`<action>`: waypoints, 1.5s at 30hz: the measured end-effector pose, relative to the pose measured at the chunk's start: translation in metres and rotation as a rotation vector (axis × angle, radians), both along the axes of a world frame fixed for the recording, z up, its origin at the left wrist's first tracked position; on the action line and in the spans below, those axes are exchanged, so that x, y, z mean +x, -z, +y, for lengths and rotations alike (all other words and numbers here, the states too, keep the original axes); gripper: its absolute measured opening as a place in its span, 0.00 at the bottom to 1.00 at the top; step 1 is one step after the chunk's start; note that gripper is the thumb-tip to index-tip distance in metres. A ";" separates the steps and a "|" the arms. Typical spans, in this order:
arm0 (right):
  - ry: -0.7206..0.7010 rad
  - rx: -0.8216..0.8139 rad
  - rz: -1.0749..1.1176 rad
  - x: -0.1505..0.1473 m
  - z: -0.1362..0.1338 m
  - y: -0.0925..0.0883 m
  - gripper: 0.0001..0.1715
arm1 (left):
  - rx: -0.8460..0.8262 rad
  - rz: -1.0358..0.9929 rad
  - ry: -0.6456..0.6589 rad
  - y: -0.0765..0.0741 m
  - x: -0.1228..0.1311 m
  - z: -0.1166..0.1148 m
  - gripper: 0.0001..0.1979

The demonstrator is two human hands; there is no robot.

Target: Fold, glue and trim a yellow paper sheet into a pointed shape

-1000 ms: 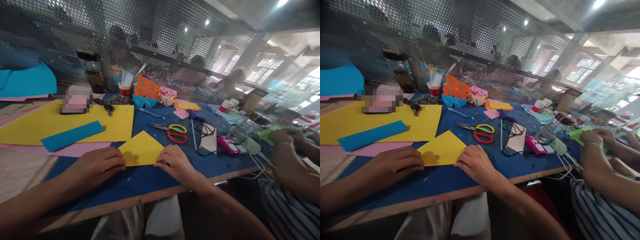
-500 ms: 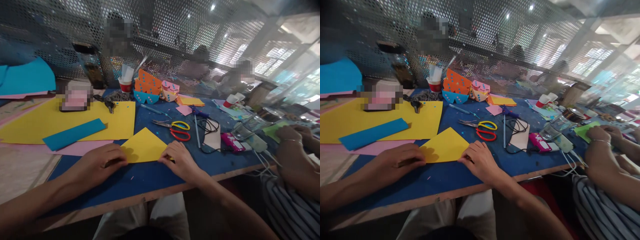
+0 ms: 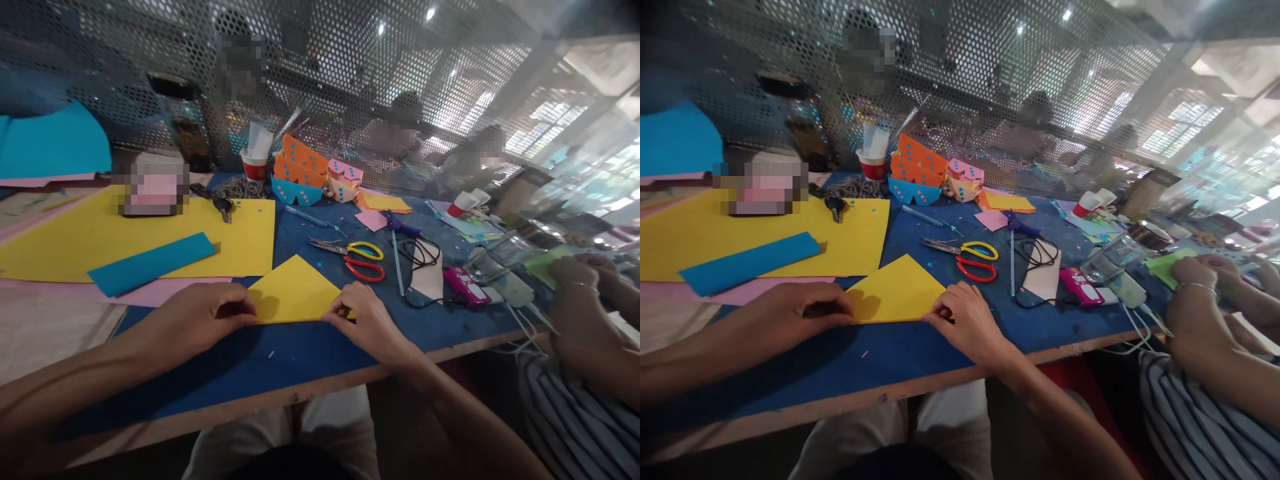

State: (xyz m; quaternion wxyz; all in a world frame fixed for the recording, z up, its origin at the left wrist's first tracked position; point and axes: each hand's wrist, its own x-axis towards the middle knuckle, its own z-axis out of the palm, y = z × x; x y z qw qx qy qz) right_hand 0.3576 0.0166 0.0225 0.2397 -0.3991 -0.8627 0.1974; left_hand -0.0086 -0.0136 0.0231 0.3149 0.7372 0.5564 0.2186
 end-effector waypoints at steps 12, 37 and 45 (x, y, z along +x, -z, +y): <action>0.048 -0.074 0.014 0.001 0.001 -0.003 0.19 | -0.156 -0.055 0.048 -0.001 -0.015 0.012 0.18; 0.074 -0.109 -0.007 0.000 0.002 -0.004 0.18 | 0.089 0.020 0.109 0.007 -0.010 0.000 0.09; 0.080 -0.138 -0.053 -0.004 0.003 -0.015 0.19 | 0.368 0.080 0.214 0.015 -0.010 -0.004 0.11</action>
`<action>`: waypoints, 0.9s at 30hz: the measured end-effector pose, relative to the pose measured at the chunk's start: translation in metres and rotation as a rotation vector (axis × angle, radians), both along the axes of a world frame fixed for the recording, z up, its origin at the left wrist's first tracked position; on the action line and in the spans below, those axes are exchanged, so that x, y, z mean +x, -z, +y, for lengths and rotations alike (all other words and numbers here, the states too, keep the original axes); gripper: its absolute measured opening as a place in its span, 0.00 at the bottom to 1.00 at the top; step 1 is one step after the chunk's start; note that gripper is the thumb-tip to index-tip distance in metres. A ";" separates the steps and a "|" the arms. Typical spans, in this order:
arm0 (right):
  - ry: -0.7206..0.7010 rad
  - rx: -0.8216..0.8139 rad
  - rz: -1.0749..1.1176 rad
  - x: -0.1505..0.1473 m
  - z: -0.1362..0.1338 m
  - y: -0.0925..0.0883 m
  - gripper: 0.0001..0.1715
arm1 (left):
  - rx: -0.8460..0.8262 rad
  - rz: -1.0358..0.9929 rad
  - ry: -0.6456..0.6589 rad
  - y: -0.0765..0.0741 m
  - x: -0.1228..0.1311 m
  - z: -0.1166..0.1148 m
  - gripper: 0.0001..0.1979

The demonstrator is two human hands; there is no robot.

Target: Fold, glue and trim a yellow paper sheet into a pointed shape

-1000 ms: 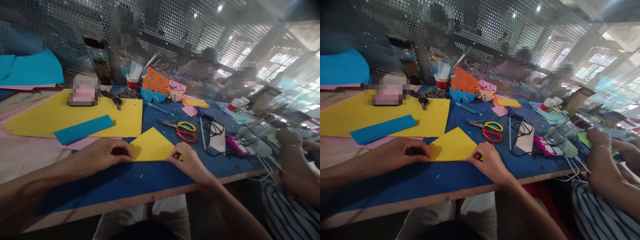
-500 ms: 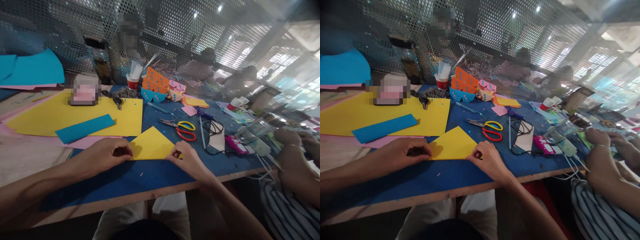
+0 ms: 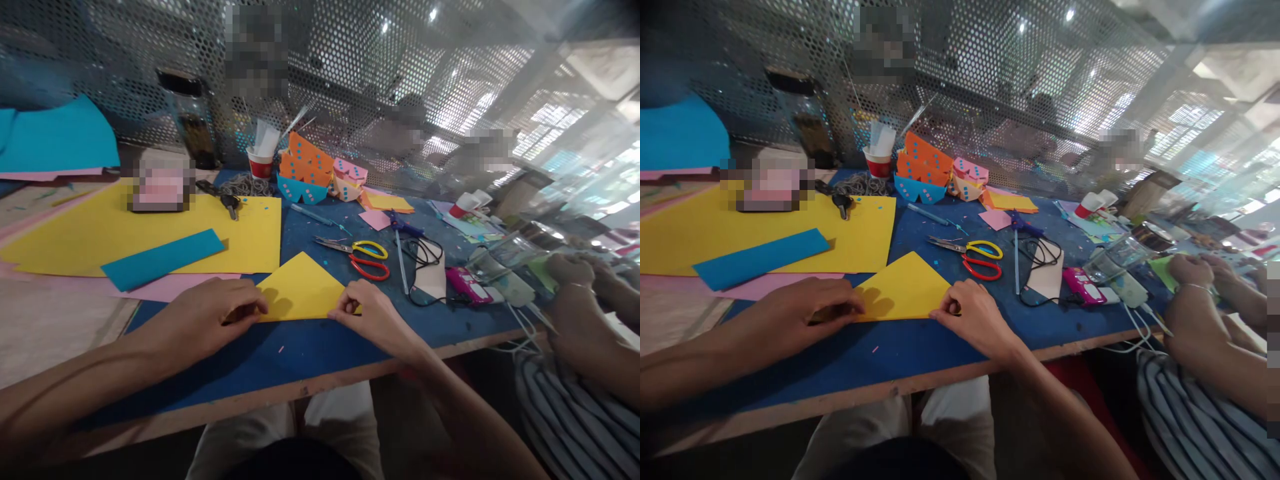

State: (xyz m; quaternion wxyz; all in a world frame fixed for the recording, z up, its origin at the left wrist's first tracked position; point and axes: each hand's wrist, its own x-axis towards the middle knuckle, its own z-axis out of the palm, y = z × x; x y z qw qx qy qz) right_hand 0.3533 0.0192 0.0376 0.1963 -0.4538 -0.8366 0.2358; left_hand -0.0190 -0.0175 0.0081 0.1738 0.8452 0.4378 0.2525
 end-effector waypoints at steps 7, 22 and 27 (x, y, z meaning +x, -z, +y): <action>-0.009 -0.026 -0.032 -0.001 0.002 -0.003 0.20 | 0.191 0.237 0.137 -0.001 -0.002 -0.005 0.27; 0.003 -0.043 -0.025 -0.004 0.002 -0.005 0.21 | 0.446 0.308 0.130 0.027 -0.003 -0.007 0.34; 0.005 -0.049 -0.012 -0.004 0.001 -0.006 0.21 | 0.484 0.401 0.174 0.002 0.003 -0.009 0.36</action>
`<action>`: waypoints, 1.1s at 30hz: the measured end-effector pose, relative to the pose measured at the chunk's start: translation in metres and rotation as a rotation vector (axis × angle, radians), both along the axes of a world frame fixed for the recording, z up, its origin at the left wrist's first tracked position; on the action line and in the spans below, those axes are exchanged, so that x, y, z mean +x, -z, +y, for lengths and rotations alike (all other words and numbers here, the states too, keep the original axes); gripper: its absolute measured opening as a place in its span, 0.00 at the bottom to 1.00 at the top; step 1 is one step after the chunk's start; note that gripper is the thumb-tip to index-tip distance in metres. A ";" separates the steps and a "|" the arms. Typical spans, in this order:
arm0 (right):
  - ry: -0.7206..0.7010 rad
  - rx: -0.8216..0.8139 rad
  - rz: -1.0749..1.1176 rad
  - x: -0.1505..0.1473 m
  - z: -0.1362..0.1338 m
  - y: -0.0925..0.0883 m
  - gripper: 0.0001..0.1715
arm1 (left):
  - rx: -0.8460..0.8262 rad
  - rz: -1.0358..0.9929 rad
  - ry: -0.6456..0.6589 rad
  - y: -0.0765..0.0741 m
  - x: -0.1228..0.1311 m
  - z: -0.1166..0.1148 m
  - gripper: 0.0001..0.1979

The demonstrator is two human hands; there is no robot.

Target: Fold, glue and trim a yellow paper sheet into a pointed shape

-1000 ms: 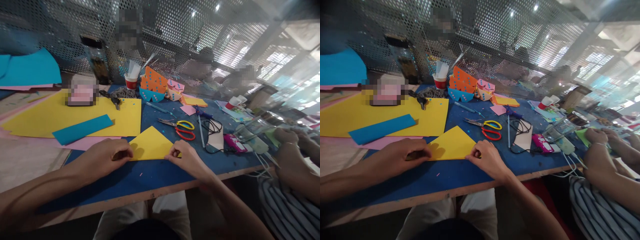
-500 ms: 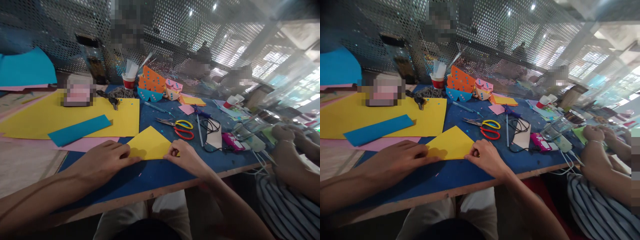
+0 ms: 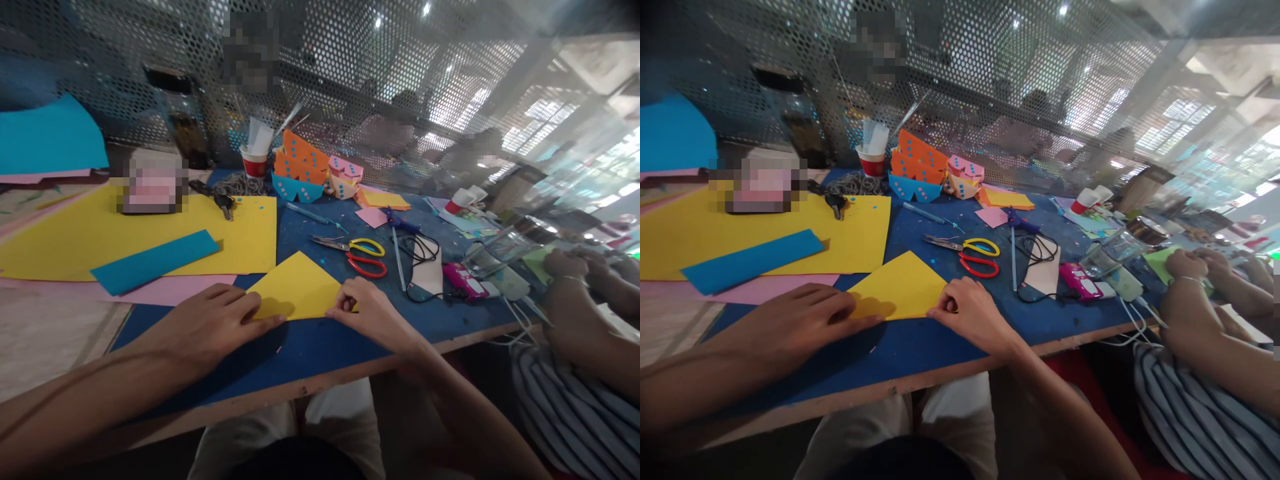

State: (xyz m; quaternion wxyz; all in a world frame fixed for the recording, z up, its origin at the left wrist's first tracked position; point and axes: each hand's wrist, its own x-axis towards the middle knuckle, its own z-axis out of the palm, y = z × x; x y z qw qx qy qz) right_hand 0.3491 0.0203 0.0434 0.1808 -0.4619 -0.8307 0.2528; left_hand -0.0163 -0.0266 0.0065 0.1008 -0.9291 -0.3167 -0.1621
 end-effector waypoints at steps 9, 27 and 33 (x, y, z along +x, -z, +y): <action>-0.002 0.001 -0.016 0.000 0.000 -0.002 0.22 | 0.046 -0.107 0.029 0.011 0.003 0.000 0.34; 0.013 -0.034 -0.036 0.002 -0.004 -0.010 0.18 | -0.029 0.105 -0.029 0.015 -0.003 -0.010 0.34; 0.043 -0.007 0.026 0.012 -0.005 0.000 0.17 | -0.047 0.103 -0.034 0.002 0.000 -0.012 0.34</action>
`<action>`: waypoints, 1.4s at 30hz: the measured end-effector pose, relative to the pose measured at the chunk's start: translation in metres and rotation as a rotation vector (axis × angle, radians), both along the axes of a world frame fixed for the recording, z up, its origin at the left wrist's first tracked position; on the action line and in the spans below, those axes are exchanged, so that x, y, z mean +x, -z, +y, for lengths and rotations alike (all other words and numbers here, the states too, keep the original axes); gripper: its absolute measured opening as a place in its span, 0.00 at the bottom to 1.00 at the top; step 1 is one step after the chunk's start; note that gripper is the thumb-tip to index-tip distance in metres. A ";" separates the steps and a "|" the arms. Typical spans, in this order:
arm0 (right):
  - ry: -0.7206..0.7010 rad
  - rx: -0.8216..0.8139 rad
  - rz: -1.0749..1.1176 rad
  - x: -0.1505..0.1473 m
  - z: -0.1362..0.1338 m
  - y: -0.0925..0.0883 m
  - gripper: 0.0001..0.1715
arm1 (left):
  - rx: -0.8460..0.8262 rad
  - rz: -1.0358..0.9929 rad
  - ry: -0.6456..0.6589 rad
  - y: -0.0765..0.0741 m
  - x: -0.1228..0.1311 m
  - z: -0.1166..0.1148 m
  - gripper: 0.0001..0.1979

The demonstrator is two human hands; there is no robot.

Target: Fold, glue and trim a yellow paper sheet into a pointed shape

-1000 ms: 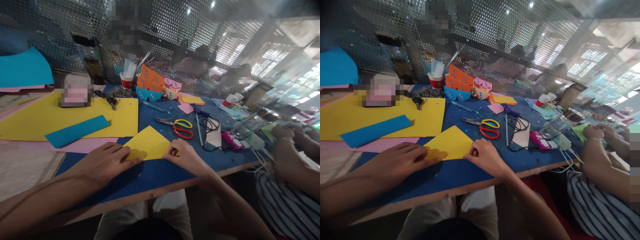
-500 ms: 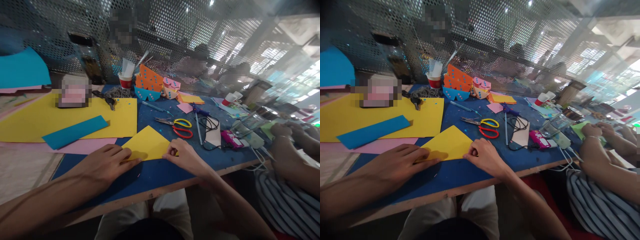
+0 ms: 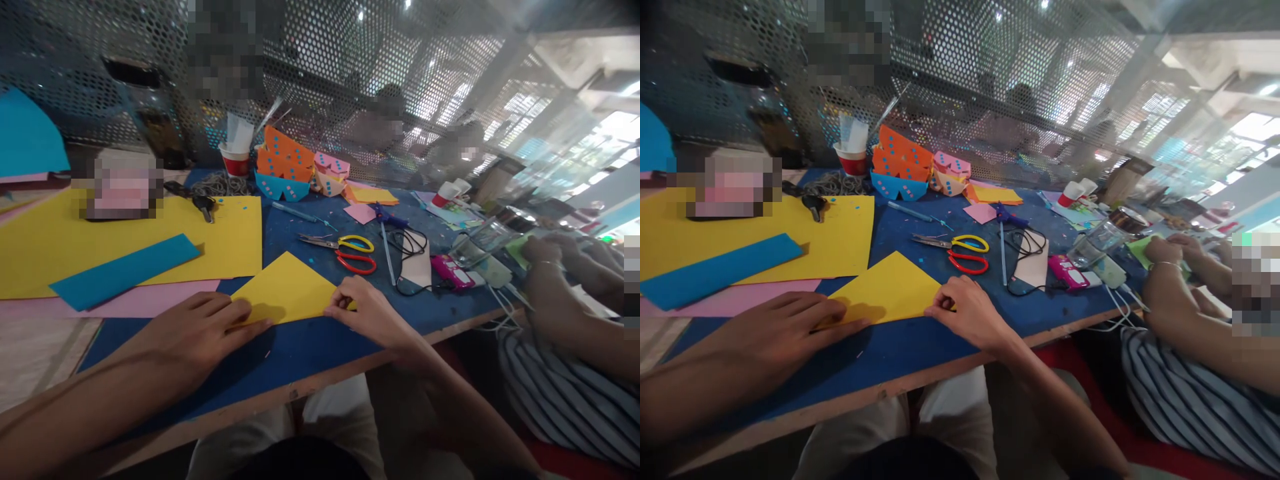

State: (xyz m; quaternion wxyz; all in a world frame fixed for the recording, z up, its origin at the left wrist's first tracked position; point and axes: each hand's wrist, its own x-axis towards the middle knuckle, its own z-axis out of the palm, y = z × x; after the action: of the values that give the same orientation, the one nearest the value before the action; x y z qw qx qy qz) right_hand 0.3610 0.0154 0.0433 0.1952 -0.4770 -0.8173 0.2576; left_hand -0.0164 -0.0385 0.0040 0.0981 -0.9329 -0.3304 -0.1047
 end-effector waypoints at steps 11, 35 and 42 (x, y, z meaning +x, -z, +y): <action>0.064 -0.001 0.007 0.008 -0.002 0.004 0.17 | -0.022 -0.048 0.061 0.001 -0.006 0.006 0.37; 0.144 0.047 -0.052 0.028 -0.002 0.005 0.15 | -0.099 -0.087 0.061 0.002 -0.012 0.007 0.40; 0.112 0.070 -0.046 0.035 -0.002 0.010 0.14 | -0.121 -0.107 0.063 0.007 -0.016 0.009 0.43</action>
State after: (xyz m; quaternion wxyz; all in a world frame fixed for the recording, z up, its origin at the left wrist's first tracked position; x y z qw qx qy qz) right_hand 0.3961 0.0130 0.0329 0.2069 -0.5207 -0.8022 0.2065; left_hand -0.0327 -0.0295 -0.0032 0.0203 -0.9401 -0.3114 -0.1374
